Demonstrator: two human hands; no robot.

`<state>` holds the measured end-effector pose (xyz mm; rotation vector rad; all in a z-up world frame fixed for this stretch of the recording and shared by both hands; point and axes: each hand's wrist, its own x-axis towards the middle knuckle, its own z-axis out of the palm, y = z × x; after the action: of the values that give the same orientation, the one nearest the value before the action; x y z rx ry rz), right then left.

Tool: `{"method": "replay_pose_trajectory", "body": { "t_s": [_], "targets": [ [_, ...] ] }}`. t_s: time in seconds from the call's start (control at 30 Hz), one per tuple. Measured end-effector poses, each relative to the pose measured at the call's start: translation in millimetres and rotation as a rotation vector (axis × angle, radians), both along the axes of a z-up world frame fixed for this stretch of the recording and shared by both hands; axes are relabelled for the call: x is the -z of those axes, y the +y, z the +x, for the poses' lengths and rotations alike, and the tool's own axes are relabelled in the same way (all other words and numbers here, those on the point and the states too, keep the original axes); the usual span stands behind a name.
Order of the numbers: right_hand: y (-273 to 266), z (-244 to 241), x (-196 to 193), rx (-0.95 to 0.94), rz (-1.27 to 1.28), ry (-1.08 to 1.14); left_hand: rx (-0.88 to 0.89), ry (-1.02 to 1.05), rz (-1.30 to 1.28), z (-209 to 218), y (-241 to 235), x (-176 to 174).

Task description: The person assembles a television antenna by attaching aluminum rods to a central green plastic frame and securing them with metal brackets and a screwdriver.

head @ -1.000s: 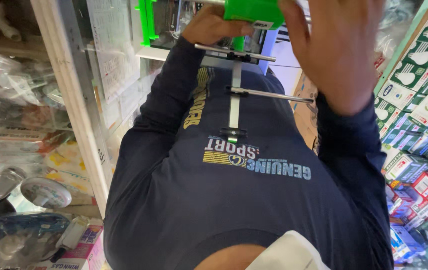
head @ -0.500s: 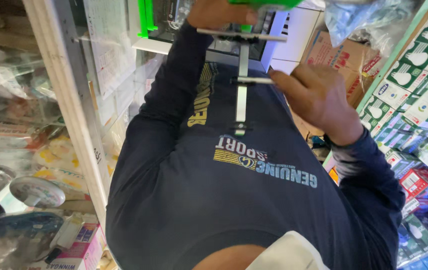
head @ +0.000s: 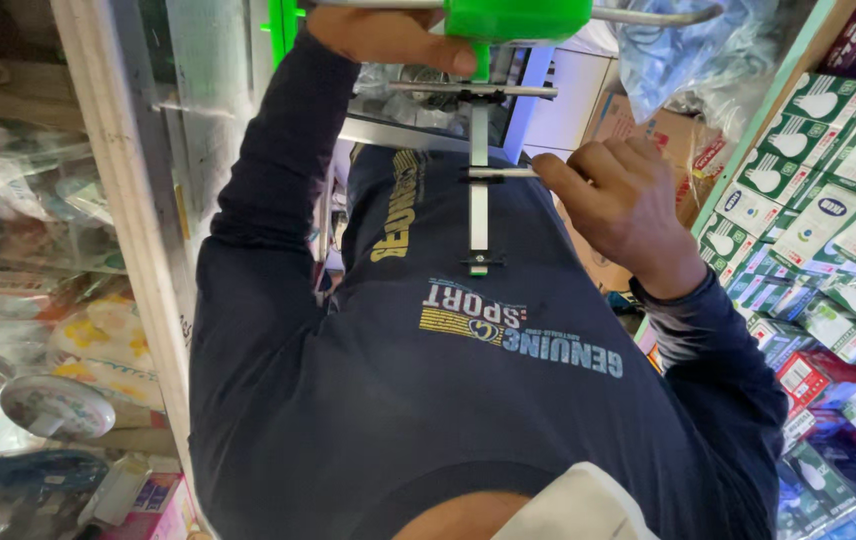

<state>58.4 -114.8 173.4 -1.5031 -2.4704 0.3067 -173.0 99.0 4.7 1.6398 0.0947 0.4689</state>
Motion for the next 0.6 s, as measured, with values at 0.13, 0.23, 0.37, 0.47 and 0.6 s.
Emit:
{"method": "replay_pose_trajectory", "body": {
  "t_s": [0.13, 0.23, 0.37, 0.47, 0.6],
  "targets": [
    [-3, -8, -2, 0.043, -0.041, 0.031, -0.044, 0.288, 0.112, -16, -4, 12],
    [-6, -12, -4, 0.056, -0.061, 0.040, -0.121, 0.150, 0.088, -29, -14, 20],
    [-11, -17, -3, 0.088, -0.062, 0.033, -0.245, 0.513, -0.054, -42, -27, 2],
    [-12, -19, -5, 0.099, -0.068, 0.030, -0.236, 0.455, 0.022, -52, -27, -30],
    [-12, -22, -7, 0.109, -0.053, 0.032, -0.272, 0.433, -0.074, -52, -35, -50]
  ]
}}
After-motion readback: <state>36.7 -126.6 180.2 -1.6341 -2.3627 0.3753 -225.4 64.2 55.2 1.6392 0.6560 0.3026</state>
